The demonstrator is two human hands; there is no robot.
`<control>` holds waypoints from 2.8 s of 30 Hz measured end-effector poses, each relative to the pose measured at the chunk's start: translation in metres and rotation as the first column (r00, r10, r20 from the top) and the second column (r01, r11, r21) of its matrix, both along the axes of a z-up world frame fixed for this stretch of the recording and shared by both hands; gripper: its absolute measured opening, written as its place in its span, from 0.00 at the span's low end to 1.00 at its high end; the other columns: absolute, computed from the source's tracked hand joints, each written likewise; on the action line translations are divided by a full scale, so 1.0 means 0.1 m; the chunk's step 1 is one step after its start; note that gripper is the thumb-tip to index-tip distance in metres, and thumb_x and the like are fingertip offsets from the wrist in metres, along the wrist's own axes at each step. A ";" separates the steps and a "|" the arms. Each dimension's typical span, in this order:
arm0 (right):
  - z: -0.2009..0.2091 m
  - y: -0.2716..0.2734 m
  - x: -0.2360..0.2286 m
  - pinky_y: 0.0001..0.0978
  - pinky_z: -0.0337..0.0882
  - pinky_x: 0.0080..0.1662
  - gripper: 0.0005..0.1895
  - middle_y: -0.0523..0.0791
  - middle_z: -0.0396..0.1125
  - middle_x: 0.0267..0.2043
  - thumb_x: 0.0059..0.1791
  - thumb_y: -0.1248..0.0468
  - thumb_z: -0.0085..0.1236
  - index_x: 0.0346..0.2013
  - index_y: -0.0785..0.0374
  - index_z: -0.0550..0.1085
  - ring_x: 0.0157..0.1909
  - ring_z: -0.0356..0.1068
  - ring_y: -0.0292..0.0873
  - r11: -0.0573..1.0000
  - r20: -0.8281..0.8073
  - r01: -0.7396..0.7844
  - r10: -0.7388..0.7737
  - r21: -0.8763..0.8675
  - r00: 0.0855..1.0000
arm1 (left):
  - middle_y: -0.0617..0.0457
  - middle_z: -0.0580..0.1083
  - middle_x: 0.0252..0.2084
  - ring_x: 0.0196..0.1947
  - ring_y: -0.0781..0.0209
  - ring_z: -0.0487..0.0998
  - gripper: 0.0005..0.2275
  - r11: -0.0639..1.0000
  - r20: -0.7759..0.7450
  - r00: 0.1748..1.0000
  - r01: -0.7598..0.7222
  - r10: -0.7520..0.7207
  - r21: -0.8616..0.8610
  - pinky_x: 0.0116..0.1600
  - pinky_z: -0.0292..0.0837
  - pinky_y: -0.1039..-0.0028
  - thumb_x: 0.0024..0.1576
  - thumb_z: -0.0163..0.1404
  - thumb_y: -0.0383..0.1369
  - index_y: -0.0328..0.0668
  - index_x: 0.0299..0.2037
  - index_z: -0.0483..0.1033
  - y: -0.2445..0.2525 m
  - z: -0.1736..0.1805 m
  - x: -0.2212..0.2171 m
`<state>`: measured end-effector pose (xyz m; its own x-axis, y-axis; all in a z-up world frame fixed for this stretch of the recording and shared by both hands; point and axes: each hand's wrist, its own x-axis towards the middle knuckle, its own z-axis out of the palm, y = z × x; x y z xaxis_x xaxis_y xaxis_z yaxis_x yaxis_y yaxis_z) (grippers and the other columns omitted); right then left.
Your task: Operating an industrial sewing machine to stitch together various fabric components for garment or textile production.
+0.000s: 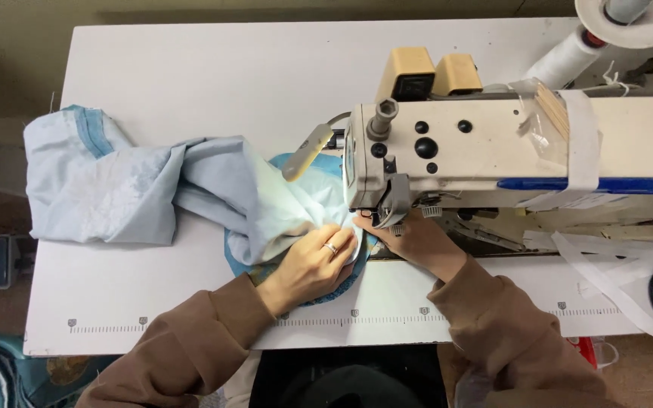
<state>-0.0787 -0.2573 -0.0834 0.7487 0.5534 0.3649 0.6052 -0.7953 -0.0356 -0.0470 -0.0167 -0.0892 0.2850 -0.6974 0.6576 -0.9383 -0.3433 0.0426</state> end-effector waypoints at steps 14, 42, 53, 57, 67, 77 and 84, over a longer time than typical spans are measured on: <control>0.30 0.14 0.14 0.36 0.69 0.26 0.13 0.46 0.68 0.25 0.50 0.62 0.57 0.49 0.46 0.78 0.19 0.65 0.43 0.999 0.166 -0.029 0.024 0.031 0.986 | 0.45 0.76 0.47 0.51 0.51 0.77 0.11 0.998 -0.019 0.998 -0.052 0.052 0.021 0.65 0.68 0.59 0.55 0.52 0.35 0.36 0.43 0.78 0.01 0.26 0.02; 0.29 0.12 0.12 0.40 0.78 0.26 0.11 0.46 0.77 0.31 0.52 0.54 0.54 0.46 0.43 0.82 0.30 0.77 0.50 0.955 -0.112 0.048 -0.015 0.293 0.994 | 0.48 0.71 0.35 0.34 0.53 0.73 0.05 0.993 0.099 0.988 -0.117 0.116 0.007 0.42 0.71 0.68 0.60 0.49 0.25 0.36 0.33 0.77 -0.09 0.03 0.13; 0.07 0.07 0.06 0.44 0.75 0.24 0.11 0.48 0.74 0.25 0.51 0.49 0.54 0.43 0.43 0.81 0.25 0.74 0.53 0.966 -0.199 0.177 -0.139 0.187 0.970 | 0.52 0.64 0.31 0.27 0.57 0.64 0.04 0.958 0.156 0.951 -0.280 0.269 0.059 0.30 0.60 0.70 0.58 0.47 0.25 0.36 0.34 0.76 -0.25 -0.28 0.03; 0.10 0.13 0.01 0.46 0.75 0.35 0.11 0.49 0.71 0.29 0.50 0.55 0.57 0.45 0.49 0.81 0.31 0.73 0.54 0.974 0.084 0.029 -0.049 0.223 0.995 | 0.51 0.65 0.33 0.28 0.57 0.66 0.05 0.940 0.152 0.937 -0.330 0.315 0.086 0.31 0.61 0.70 0.57 0.46 0.23 0.35 0.37 0.76 -0.30 -0.34 0.02; 0.28 1.02 -0.36 0.43 0.77 0.54 0.11 0.48 0.75 0.44 0.50 0.58 0.58 0.42 0.60 0.81 0.50 0.76 0.51 0.875 0.158 -0.186 0.128 0.447 0.979 | 0.50 0.64 0.26 0.28 0.52 0.68 0.04 0.952 0.137 0.970 -0.226 0.200 0.207 0.43 0.69 0.64 0.61 0.48 0.25 0.39 0.41 0.77 0.15 0.37 0.27; 0.48 1.04 -0.60 0.50 0.66 0.61 0.26 0.57 0.68 0.53 0.54 0.54 0.55 0.58 0.73 0.70 0.55 0.67 0.59 0.912 -0.251 -0.101 0.214 0.398 0.944 | 0.54 0.66 0.35 0.24 0.62 0.62 0.09 0.977 0.165 0.984 0.039 -0.074 0.209 0.24 0.56 0.72 0.62 0.41 0.22 0.41 0.32 0.74 0.09 0.39 0.38; 0.56 1.01 -0.63 0.50 0.61 0.69 0.26 0.58 0.65 0.64 0.55 0.59 0.53 0.63 0.73 0.67 0.66 0.65 0.59 0.907 -0.249 -0.100 0.216 0.409 0.944 | 0.51 0.67 0.38 0.26 0.58 0.64 0.07 0.978 0.011 0.989 0.143 -0.146 0.149 0.24 0.59 0.70 0.64 0.42 0.21 0.37 0.35 0.73 0.08 0.29 0.42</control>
